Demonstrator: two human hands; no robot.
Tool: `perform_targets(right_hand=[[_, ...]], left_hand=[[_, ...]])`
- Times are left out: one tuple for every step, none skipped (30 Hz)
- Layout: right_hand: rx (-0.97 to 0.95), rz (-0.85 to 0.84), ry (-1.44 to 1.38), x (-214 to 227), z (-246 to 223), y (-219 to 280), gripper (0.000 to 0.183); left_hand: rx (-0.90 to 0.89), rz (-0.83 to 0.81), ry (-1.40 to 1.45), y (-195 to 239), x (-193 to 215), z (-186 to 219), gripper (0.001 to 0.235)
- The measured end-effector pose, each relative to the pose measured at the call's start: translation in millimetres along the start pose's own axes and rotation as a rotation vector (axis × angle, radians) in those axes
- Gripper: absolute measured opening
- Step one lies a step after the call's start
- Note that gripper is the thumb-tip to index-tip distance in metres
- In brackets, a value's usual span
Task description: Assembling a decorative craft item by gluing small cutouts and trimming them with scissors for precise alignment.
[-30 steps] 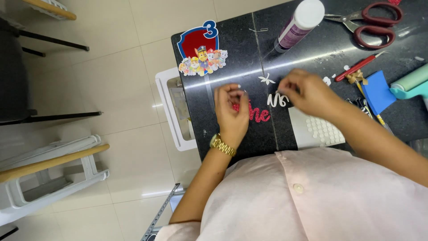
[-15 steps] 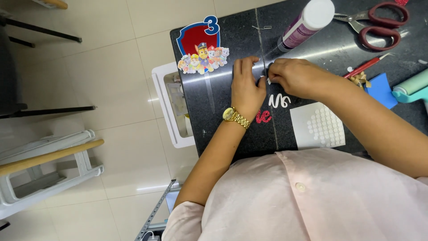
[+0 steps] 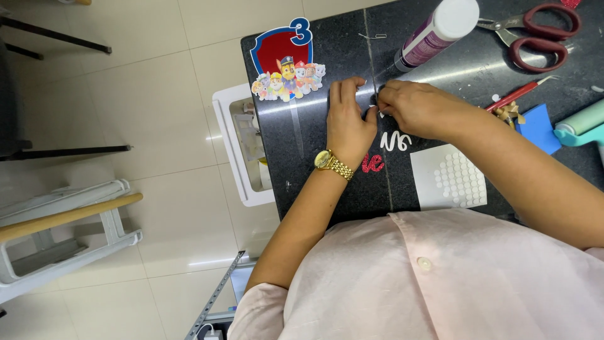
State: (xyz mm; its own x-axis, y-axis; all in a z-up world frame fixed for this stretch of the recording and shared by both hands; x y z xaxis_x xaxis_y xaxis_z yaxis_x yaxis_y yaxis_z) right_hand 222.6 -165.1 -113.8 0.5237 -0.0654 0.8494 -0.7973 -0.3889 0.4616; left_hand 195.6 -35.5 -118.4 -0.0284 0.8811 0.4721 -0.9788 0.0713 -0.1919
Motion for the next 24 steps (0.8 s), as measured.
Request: perform_targets(right_hand=[[-0.002,0.007,0.009,0,0,0,0.018],[-0.003,0.014,0.018,-1,1,0,0.017],[-0.003,0.014,0.018,-2,1,0,0.017],[0.002,0.028,0.028,-2,1,-1,0.017],[0.008,0.041,0.038,-2,0,-1,0.017],[0.007,0.041,0.038,0,-2,1,0.017],[0.005,0.036,0.023,2,-3,1,0.016],[0.002,0.031,0.008,4,-5,2,0.015],[0.002,0.032,0.008,4,-5,2,0.015],[0.002,0.041,0.009,4,-5,2,0.015],[0.000,0.050,0.010,4,-5,2,0.014],[0.000,0.050,0.009,2,-3,1,0.014],[-0.011,0.056,-0.013,1,-1,0,0.013],[-0.022,0.062,-0.035,0,1,-1,0.013],[-0.022,0.063,-0.035,-6,5,-4,0.013],[-0.051,0.091,-0.074,-9,11,-6,0.013],[-0.081,0.119,-0.114,-13,17,-8,0.014],[-0.081,0.119,-0.115,-14,18,-9,0.014],[-0.152,0.142,-0.270,-13,26,-10,0.012],[-0.223,0.165,-0.425,-12,34,-10,0.013],[-0.224,0.168,-0.425,-15,38,-11,0.013],[-0.267,0.144,-0.505,-20,46,-12,0.010],[-0.306,0.118,-0.584,-26,52,-14,0.008],[-0.303,0.119,-0.584,-19,47,-10,0.008]], left_hand=[[0.002,0.002,0.003,0,0,0,0.056],[0.003,0.004,0.005,0,1,0,0.056],[0.003,0.004,0.005,0,1,0,0.056],[0.005,0.004,0.006,-1,1,0,0.056],[0.008,0.004,0.006,0,1,0,0.056],[0.007,0.003,0.006,0,0,-1,0.056],[0.005,0.005,0.003,-1,-1,-2,0.056],[0.003,0.007,0.000,-1,-1,-3,0.056],[0.002,0.007,0.000,-1,-1,-3,0.056],[0.001,0.008,-0.004,-1,-1,-2,0.056],[0.001,0.008,-0.009,-1,-1,-2,0.056],[0.001,0.008,-0.008,-1,-1,-3,0.056],[-0.001,0.010,-0.008,-1,-1,-3,0.056],[-0.002,0.012,-0.007,-2,-1,-4,0.056],[-0.003,0.012,-0.008,-2,-1,-3,0.056],[-0.005,0.013,-0.010,-2,-1,-3,0.056],[-0.006,0.013,-0.012,-1,-1,-2,0.057],[-0.006,0.012,-0.012,-1,1,-1,0.057],[-0.004,0.013,-0.011,-1,2,1,0.056],[-0.001,0.014,-0.009,-1,3,4,0.055],[-0.004,0.014,-0.009,-1,3,5,0.055],[0.000,0.012,-0.014,0,3,6,0.055],[0.004,0.014,-0.022,0,5,7,0.054],[0.002,0.016,-0.023,-1,4,6,0.054]])
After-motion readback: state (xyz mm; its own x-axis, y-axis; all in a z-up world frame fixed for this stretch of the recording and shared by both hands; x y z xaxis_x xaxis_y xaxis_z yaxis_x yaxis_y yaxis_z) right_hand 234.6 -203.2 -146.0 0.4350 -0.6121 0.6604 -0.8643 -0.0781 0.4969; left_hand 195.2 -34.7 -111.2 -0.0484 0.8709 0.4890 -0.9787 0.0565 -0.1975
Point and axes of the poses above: each hand's wrist, its own y-axis away from the middle knuckle, its own x-axis out of the back of the hand, z = x × y, the point moved 7 cm from there along -y, towards the middle knuckle, and after that the axes turned 12 degrees about -x, right-handed, at the moved point
